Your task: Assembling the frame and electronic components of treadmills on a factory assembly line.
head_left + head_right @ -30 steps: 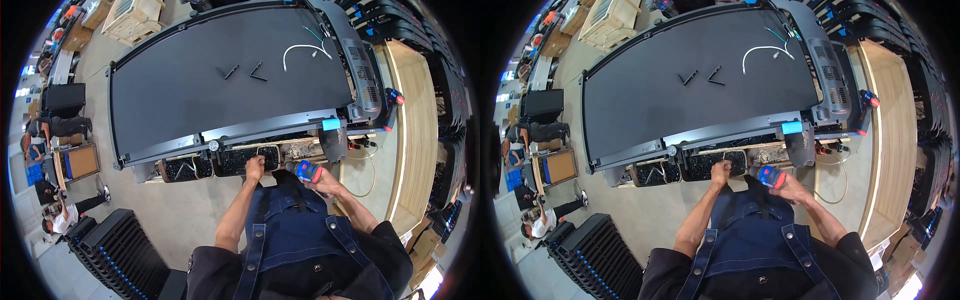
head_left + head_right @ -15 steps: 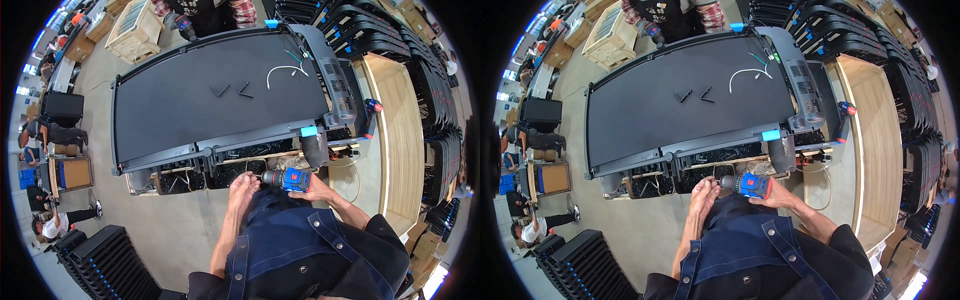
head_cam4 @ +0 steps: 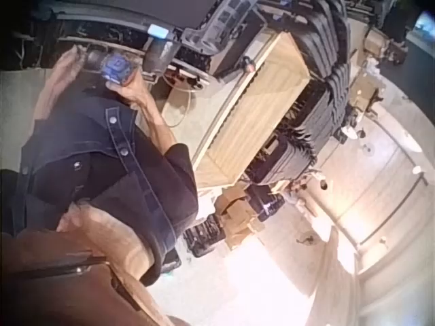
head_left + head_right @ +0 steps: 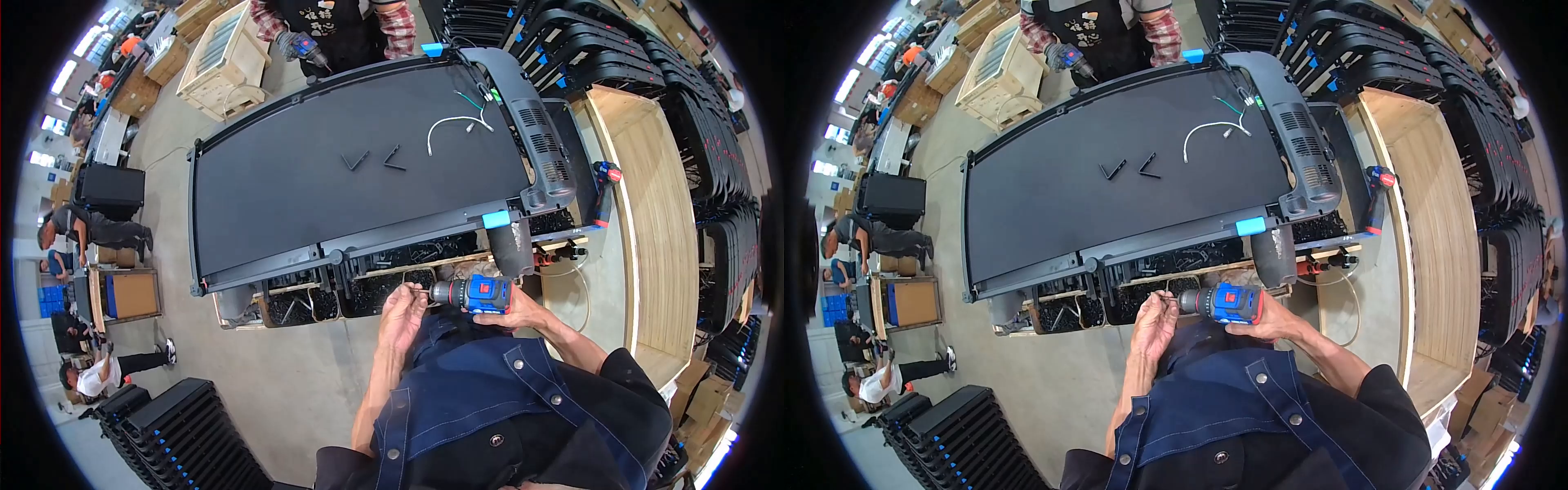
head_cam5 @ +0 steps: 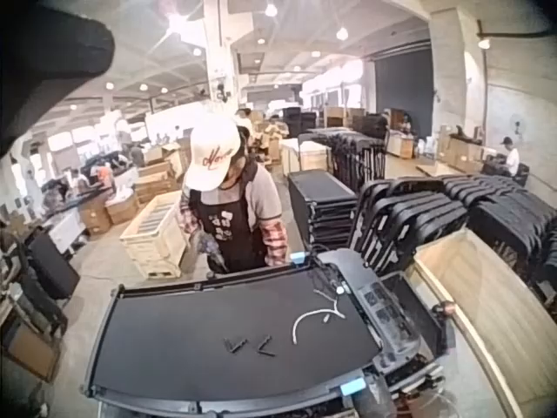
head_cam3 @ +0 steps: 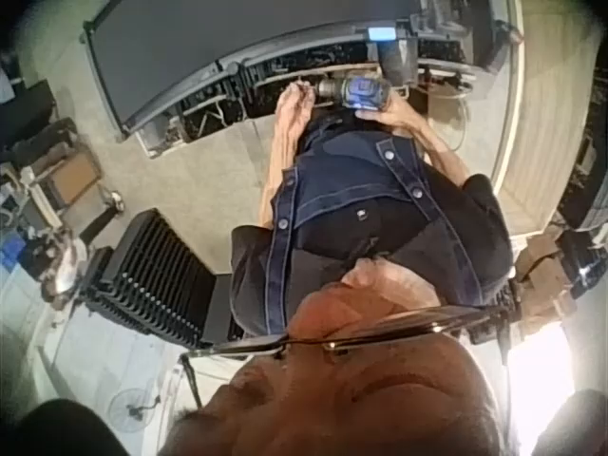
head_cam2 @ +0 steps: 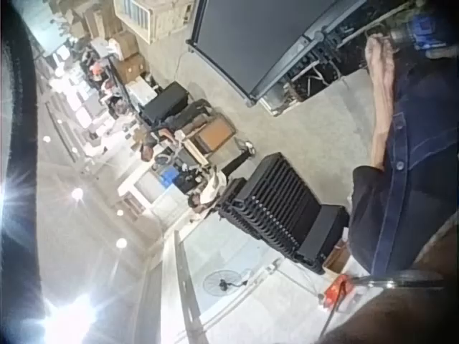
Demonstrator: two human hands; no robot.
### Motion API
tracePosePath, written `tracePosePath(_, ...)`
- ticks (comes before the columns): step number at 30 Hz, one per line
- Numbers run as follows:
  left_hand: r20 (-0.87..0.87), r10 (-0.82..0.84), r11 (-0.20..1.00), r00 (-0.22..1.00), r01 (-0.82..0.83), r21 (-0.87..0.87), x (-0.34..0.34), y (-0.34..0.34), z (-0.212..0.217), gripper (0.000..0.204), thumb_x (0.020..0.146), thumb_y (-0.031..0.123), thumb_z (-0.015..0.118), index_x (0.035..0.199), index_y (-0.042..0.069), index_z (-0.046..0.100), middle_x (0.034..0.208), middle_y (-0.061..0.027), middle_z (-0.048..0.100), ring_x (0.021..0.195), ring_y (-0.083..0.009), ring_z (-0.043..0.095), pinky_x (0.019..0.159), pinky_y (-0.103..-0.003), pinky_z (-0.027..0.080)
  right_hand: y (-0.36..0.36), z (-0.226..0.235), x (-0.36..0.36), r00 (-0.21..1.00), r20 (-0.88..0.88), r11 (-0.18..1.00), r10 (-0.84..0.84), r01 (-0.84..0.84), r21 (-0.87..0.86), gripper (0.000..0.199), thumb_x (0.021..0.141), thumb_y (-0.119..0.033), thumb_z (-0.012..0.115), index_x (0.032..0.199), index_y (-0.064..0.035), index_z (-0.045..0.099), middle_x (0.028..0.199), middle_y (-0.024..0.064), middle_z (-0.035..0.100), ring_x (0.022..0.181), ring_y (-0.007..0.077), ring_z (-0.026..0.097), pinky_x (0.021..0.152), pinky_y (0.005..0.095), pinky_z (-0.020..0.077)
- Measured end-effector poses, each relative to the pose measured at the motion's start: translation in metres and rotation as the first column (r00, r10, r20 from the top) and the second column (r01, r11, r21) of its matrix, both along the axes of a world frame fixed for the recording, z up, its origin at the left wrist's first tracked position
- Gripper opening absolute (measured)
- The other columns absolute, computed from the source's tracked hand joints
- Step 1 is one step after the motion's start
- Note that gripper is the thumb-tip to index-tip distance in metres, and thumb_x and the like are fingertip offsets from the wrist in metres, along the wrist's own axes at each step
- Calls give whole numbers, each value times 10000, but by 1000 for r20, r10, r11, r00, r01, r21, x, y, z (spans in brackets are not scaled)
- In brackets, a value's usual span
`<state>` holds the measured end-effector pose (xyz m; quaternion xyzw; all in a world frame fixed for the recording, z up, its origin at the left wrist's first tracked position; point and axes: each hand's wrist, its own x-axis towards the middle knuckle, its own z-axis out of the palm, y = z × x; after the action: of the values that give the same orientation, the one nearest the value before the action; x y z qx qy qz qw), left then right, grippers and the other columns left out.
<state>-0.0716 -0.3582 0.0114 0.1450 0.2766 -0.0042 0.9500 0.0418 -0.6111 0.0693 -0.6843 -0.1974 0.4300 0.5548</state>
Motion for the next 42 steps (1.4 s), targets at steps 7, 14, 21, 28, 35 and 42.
tracePosePath(7,-76,-15,854,997,52,518,29,-12,37,206,1016,235,626,1016,29,642,928,-70,693,817,-156,681,759,-309,572,3,21,11,961,270,998,-59,59,8,483,732,-187,846,1126,4,641,945,89,729,856,203,678,845,339,551)
tracePosePath(14,72,-109,829,991,50,557,98,6,77,294,1013,298,627,1102,19,605,912,-101,681,813,-180,673,755,-332,584,21,53,24,930,-273,934,-245,302,191,435,791,1,765,1200,-18,617,1023,67,736,870,98,677,776,285,577)
tracePosePath(21,-256,61,-345,965,261,901,211,41,67,327,998,267,616,1196,15,553,997,-137,630,838,-270,657,700,-377,527,16,31,27,884,-251,852,-394,454,259,453,832,1,748,1255,-36,589,1039,57,734,864,108,680,758,296,584)
tracePosePath(28,-232,-174,-857,957,-31,514,215,52,45,175,936,110,608,1107,77,626,994,-136,571,948,-340,586,812,-460,479,-10,21,17,829,-228,783,-511,558,275,452,844,-16,752,1267,-44,595,1053,56,725,877,106,672,758,282,573)
tracePosePath(35,-162,-127,-681,979,33,732,212,47,43,277,859,144,726,1118,84,650,977,-87,622,952,-288,585,844,-410,448,-27,14,16,788,-279,727,-549,615,306,428,856,5,745,1249,-57,587,1058,83,718,877,131,681,737,308,592)
tracePosePath(42,-225,-195,-350,955,147,925,202,25,71,194,902,177,700,993,6,695,862,-167,733,785,-299,708,760,-419,536,-32,21,20,766,-318,726,-559,637,260,428,849,22,740,1245,-44,594,1068,96,718,885,143,690,748,320,607)
